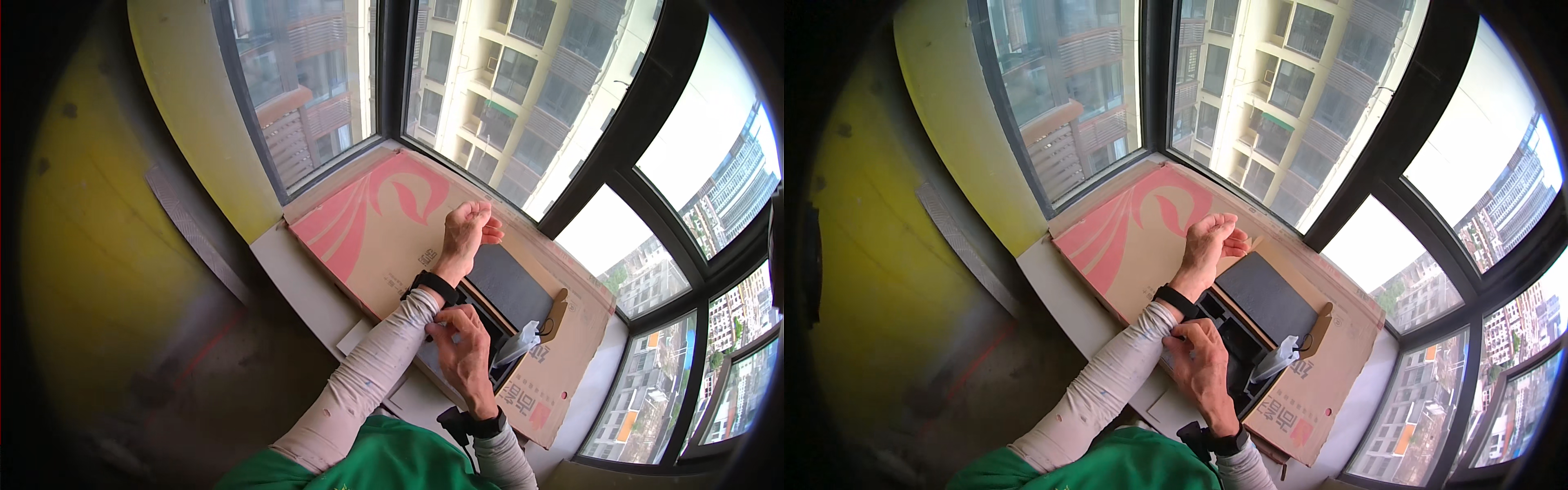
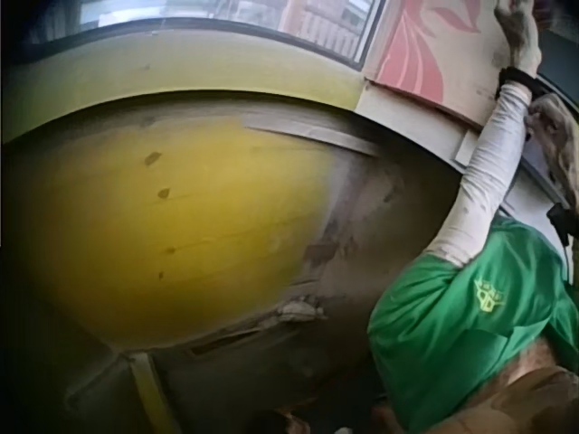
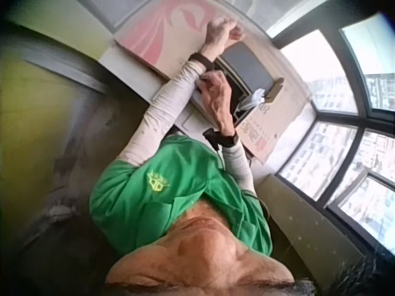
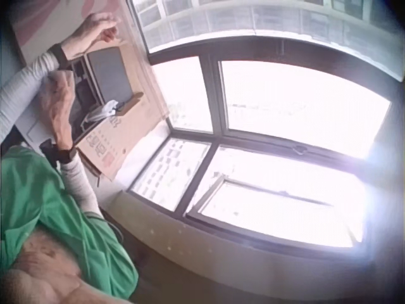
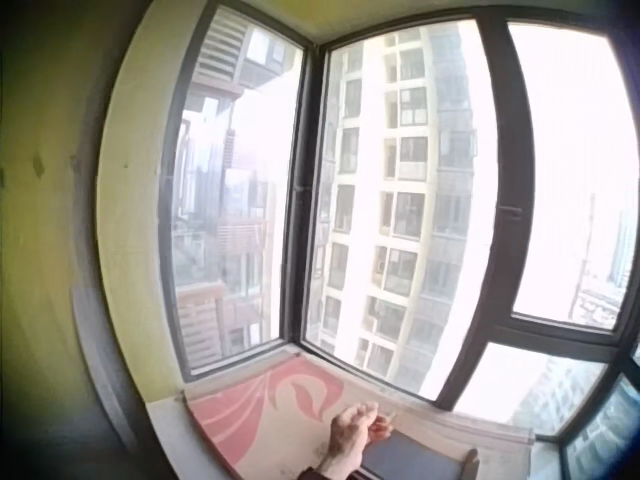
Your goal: Assembling or setting up electronic equipment on a makeshift workspace.
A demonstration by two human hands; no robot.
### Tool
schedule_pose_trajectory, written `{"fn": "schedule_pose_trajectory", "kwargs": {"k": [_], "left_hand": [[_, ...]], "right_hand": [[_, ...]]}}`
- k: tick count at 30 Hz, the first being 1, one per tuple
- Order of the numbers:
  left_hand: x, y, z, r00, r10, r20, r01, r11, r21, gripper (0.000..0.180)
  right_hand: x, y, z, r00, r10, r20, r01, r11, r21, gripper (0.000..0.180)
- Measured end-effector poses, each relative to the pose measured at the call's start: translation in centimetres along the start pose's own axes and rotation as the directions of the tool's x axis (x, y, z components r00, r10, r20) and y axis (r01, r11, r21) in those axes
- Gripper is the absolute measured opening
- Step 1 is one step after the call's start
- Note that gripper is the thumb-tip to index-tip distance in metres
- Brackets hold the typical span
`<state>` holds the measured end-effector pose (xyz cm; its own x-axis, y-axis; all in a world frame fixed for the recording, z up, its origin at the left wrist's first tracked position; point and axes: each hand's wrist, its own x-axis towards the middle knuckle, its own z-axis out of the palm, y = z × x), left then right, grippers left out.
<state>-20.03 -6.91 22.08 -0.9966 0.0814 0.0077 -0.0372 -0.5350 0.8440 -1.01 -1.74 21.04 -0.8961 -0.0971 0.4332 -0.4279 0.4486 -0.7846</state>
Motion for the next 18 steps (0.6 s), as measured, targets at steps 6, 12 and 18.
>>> {"fn": "schedule_pose_trajectory", "kwargs": {"k": [6, 12, 18], "left_hand": [[0.5, -2.0, -2.1, 0.995, -0.054, -0.085, 0.06, 0.996, 0.073, 0.025], [0.6, -5.7, -5.4, 0.973, 0.031, -0.227, 0.044, 0.947, 0.318, 0.026], [0.3, -8.7, -7.3, 0.943, -0.323, -0.08, 0.152, 0.633, -0.759, 0.016]], "right_hand": [[0.9, -2.1, 0.9, 0.986, 0.166, -0.035, -0.161, 0.981, 0.108, 0.014], [1.2, -1.5, 0.1, 0.913, 0.02, 0.407, -0.127, 0.963, 0.238, 0.013], [-4.2, 4.3, 0.0, 0.73, 0.323, 0.602, -0.584, 0.753, 0.304, 0.026]]}}
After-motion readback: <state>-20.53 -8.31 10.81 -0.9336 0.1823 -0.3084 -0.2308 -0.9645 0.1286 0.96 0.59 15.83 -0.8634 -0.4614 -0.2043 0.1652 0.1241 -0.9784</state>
